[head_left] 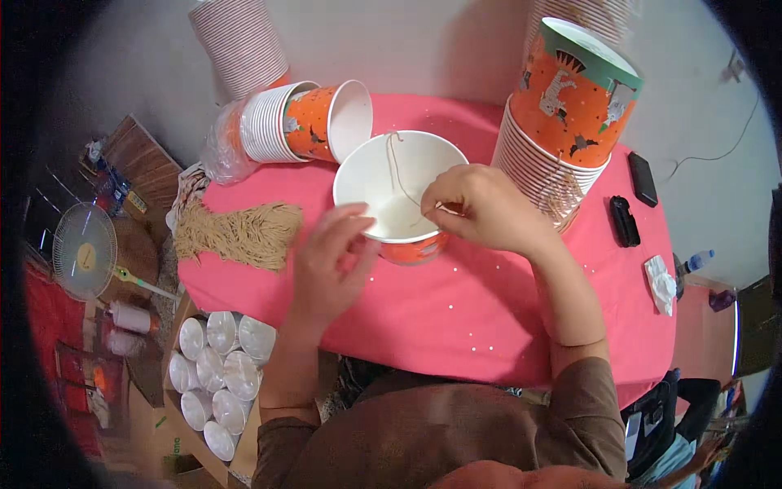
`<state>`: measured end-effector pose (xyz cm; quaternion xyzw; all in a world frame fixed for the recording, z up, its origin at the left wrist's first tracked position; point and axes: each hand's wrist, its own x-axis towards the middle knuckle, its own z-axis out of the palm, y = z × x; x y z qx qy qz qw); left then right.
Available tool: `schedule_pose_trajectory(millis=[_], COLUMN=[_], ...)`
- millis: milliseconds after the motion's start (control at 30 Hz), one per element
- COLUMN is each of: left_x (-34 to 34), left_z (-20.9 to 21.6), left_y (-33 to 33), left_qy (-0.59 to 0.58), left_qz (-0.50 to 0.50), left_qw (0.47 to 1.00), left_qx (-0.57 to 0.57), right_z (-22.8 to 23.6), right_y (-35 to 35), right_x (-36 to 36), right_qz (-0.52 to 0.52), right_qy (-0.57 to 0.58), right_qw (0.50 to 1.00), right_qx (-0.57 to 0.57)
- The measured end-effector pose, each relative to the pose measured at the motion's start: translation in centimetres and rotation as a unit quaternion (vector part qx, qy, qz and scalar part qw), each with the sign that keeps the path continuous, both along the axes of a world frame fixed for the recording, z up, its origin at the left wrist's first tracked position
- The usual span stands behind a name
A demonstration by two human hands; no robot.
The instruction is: The recorder is applying rubber bands to large paper buckets, likely for packaging or bundling purposes.
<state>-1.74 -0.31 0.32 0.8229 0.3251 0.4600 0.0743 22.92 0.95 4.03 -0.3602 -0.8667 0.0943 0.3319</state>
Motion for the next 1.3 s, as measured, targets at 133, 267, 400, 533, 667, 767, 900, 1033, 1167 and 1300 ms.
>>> schedule_pose_trajectory(millis=[133,267,400,533,667,767,900,1033,1167,1300], left_x=[0.5,0.5,0.3,0.1,0.1,-0.1,0.0,0.0,0.1,0.2], left_z=[-1.2,-2.0,-3.4,-4.4,-4.8,-4.9,-4.9,-4.8,-4.8,-4.5], left_y=[-0.7,-0.8,-1.0,-0.9,-0.9,-0.8,-0.9,-1.1,-1.1,-1.3], left_qy=[0.023,0.038,0.058,0.012,0.033,0.035,0.031,0.034,0.023,0.023], left_qz=[-0.013,-0.02,-0.031,-0.079,-0.084,-0.087,-0.087,-0.085,-0.089,-0.09], left_qw=[0.999,0.997,0.991,0.984,0.976,0.974,0.97,0.973,0.973,0.978], left_qx=[-0.039,0.06,0.12,0.162,0.2,0.206,0.225,0.211,0.21,0.189], right_z=[0.7,1.0,0.5,0.3,0.1,-0.2,-0.2,0.0,-0.1,-0.1], right_y=[-0.8,-1.5,-1.8,-2.2,-2.3,-2.3,-2.4,-2.5,-2.5,-2.6], right_x=[-0.8,-0.9,-1.3,-1.8,-2.0,-2.1,-2.3,-2.4,-2.4,-2.5], right_qz=[0.0,0.017,0.047,0.053,0.062,0.062,0.067,0.064,0.068,0.063], right_qy=[0.002,-0.05,-0.068,-0.117,-0.121,-0.121,-0.12,-0.124,-0.131,-0.149], right_qw=[1.0,0.998,0.997,0.992,0.991,0.991,0.991,0.99,0.989,0.986], right_qx=[-0.012,-0.018,0.007,-0.016,-0.01,-0.005,-0.002,0.001,-0.004,-0.024])
